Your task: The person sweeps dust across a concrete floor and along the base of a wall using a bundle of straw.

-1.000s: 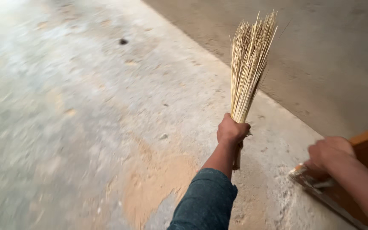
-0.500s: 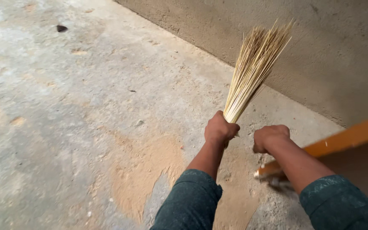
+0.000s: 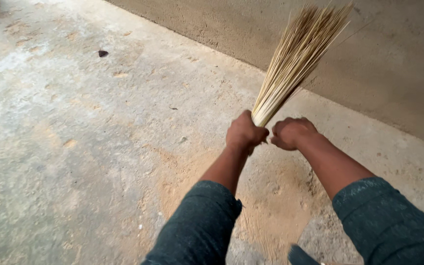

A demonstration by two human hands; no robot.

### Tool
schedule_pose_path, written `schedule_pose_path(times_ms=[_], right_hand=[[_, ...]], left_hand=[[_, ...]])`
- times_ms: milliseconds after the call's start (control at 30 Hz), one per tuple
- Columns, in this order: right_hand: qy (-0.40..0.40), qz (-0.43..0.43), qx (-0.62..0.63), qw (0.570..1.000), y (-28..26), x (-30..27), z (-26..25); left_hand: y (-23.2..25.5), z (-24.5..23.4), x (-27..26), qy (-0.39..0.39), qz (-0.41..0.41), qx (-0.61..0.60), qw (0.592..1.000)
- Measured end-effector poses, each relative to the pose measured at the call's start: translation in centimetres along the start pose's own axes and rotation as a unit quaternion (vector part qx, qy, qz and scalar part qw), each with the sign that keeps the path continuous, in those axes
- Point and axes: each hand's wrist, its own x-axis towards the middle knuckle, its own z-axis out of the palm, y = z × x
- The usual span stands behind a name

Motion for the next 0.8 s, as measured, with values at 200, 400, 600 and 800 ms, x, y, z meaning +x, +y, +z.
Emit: schedule_pose_path(times_ms=[200, 400, 600, 800], right_hand=[[0.004, 0.020, 0.030, 0.999, 0.9, -1.2, -0.3], [0.067, -0.004, 0.023, 0.997, 3.6, -2.5, 0.4], [0.108, 0.000, 0.070, 0.992, 4.8, -5.1, 2.3], [0.152, -0.002, 0.075, 0.986, 7.7, -8.6, 1.5]], left_hand=[[1.3, -1.5, -1.1, 0.011, 0.058, 0.051, 0.997], [2.5, -0.3, -1.5, 0.004, 0.069, 0.072, 0.995], [4.2, 0.6, -1.9, -0.020, 0.104, 0.096, 0.990], [6.9, 3.6, -1.8, -0.052, 0.119, 0.095, 0.987]])
